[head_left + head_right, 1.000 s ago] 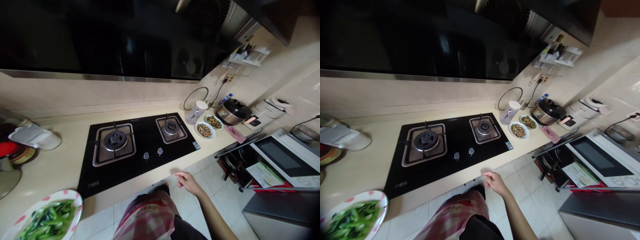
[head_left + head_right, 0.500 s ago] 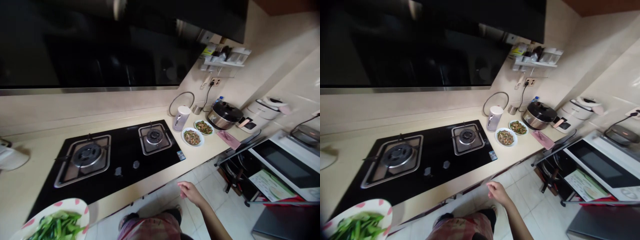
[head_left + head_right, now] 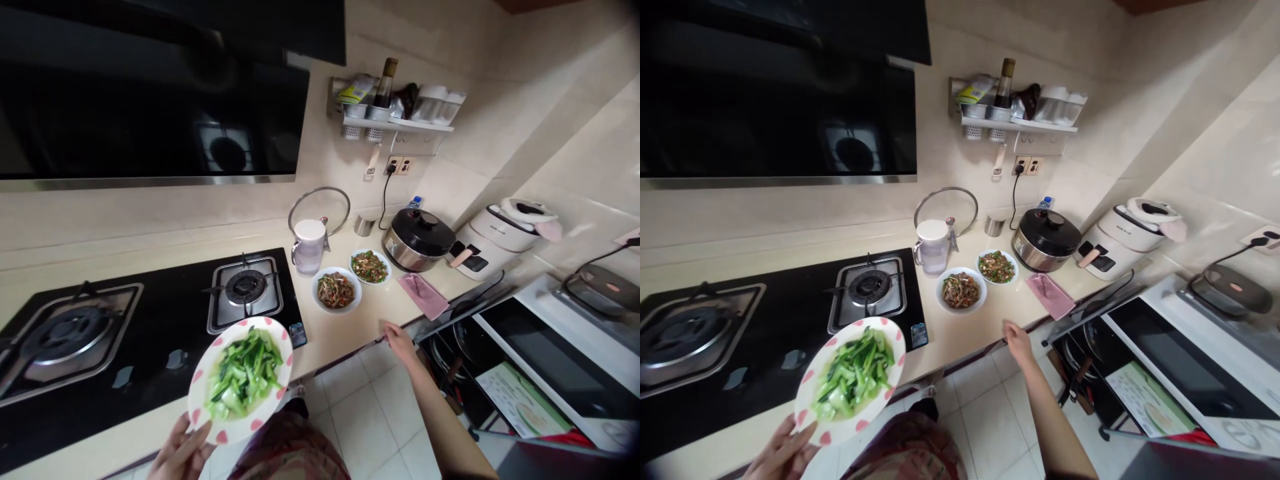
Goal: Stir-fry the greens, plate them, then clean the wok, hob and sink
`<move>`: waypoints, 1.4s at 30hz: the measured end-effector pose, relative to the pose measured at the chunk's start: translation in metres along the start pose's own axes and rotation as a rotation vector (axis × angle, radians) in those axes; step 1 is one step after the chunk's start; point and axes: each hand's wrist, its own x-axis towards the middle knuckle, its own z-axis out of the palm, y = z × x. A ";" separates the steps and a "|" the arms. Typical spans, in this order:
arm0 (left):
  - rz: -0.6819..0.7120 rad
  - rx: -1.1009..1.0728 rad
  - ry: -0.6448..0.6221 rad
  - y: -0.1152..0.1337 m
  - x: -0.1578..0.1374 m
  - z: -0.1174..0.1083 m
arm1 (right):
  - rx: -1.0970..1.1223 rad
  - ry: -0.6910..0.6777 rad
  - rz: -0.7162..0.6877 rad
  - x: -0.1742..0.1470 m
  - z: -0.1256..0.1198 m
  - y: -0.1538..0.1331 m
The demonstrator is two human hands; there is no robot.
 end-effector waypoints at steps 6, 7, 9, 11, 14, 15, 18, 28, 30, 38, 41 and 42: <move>-0.155 -0.400 -0.228 0.030 0.025 0.098 | 0.142 0.034 0.114 0.114 0.020 -0.034; -0.150 -0.402 -0.299 0.038 0.027 0.112 | 0.167 0.028 0.145 0.128 0.022 -0.037; -0.123 -0.375 -0.393 0.054 0.033 0.136 | 0.218 -0.001 0.207 0.152 0.024 -0.041; -0.092 -0.357 -0.417 0.066 0.039 0.158 | 0.259 -0.040 0.258 0.170 0.023 -0.045; -0.094 -0.355 -0.427 0.075 0.046 0.186 | 0.298 -0.110 0.307 0.189 0.019 -0.051; -0.103 -0.362 -0.425 0.075 0.047 0.195 | 0.303 -0.139 0.317 0.195 0.017 -0.053; -0.118 -0.405 -0.400 0.072 0.047 0.226 | 0.296 -0.238 0.331 0.209 0.013 -0.056; -0.093 -0.589 -0.323 0.046 0.016 0.336 | 0.174 -0.580 0.241 0.254 0.008 -0.086; -0.099 -0.591 -0.315 0.042 0.012 0.356 | 0.145 -0.615 0.217 0.248 -0.011 -0.087; -0.171 -0.586 -0.338 0.012 0.014 0.425 | 0.038 -0.768 0.198 0.199 -0.124 -0.053; -0.184 -0.572 -0.355 0.002 0.021 0.448 | 0.010 -0.689 0.187 0.200 -0.137 -0.052; -0.186 -0.561 -0.358 0.001 0.024 0.454 | -0.012 -0.661 0.184 0.202 -0.139 -0.053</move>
